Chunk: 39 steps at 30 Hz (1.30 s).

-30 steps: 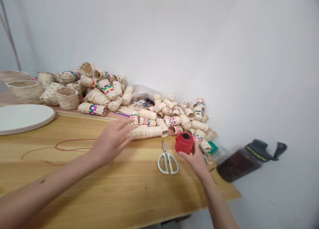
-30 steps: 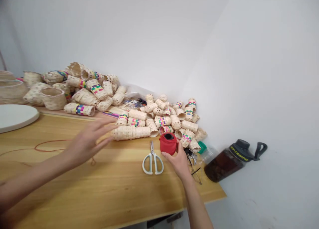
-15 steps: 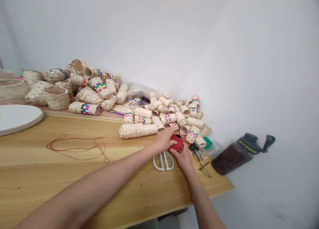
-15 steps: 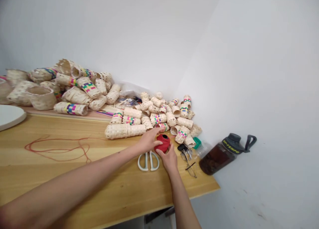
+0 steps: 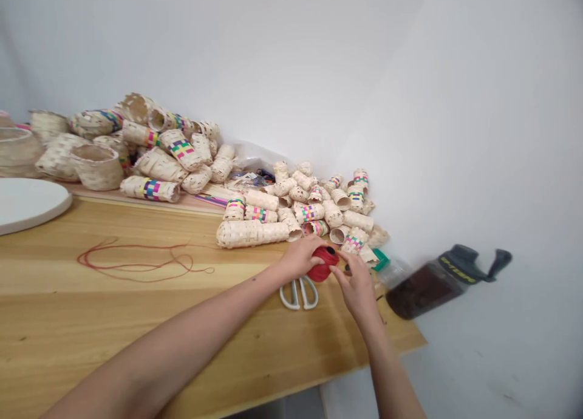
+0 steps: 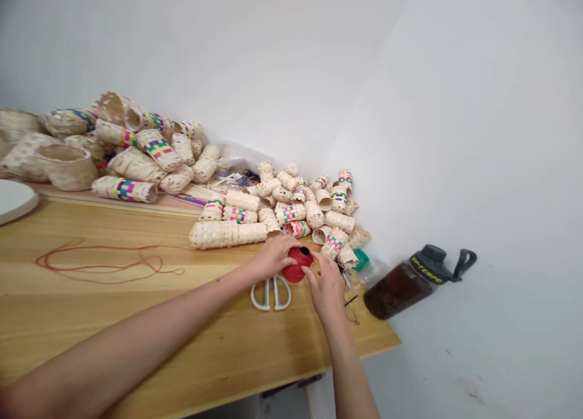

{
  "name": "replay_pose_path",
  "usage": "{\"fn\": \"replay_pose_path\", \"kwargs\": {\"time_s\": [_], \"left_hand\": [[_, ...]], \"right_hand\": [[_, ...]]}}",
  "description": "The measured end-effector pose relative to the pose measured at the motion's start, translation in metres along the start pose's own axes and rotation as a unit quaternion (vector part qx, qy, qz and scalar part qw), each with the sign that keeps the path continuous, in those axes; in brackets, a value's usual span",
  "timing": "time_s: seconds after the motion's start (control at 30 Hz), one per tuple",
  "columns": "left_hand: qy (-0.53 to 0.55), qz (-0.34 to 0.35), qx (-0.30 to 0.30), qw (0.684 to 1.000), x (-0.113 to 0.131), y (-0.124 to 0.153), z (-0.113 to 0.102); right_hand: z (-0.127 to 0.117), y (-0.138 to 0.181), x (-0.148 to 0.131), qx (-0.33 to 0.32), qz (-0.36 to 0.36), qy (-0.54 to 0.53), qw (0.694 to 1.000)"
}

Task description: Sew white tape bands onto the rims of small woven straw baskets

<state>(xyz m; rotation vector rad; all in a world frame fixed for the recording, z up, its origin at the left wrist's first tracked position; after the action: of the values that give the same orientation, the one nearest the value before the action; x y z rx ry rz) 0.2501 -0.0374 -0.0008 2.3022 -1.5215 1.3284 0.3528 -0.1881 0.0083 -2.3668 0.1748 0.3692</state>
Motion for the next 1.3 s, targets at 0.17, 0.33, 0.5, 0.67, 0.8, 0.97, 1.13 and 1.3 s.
{"fn": "replay_pose_path", "kwargs": {"time_s": [0.17,0.33,0.5,0.67,0.8,0.97,1.13,1.3], "left_hand": [[0.007,0.001,0.009,1.0,-0.004,-0.001,0.002],[-0.002,0.008,0.01,1.0,-0.008,-0.002,0.004],[-0.027,0.016,0.007,1.0,-0.008,-0.002,0.003],[-0.055,0.022,0.0,0.998,-0.003,-0.002,0.002],[-0.076,0.042,-0.004,0.996,-0.001,-0.001,0.004],[-0.092,0.072,0.0,0.993,0.0,0.004,0.003],[-0.078,0.071,0.017,0.994,0.0,0.012,0.003],[-0.049,0.056,0.023,0.997,0.0,0.015,0.005]], "right_hand": [[0.012,-0.003,0.012,0.007,0.008,-0.004,1.0],[0.007,-0.005,0.012,-0.003,0.004,0.012,1.0],[0.0,-0.014,0.008,-0.043,-0.022,0.022,0.999],[-0.005,-0.022,0.008,-0.089,-0.058,0.031,0.994],[-0.006,-0.023,0.008,-0.109,-0.084,0.049,0.989],[-0.002,-0.016,0.006,-0.089,-0.108,0.06,0.988],[0.007,-0.001,0.006,-0.029,-0.097,0.054,0.993],[0.017,0.009,0.003,0.039,-0.069,0.045,0.996]]}}
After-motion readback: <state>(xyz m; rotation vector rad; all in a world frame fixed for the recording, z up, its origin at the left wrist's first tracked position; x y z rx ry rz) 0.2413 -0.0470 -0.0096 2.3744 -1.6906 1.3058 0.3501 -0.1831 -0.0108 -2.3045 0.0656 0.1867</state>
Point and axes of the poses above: each hand's wrist, its own y-axis away from the middle knuckle, its own z-axis out of the palm, x = y × z, the point moved 1 cm from there along -y, towards the middle knuckle, and after that the axes turned 14 degrees about -z, right-handed, at the moved point
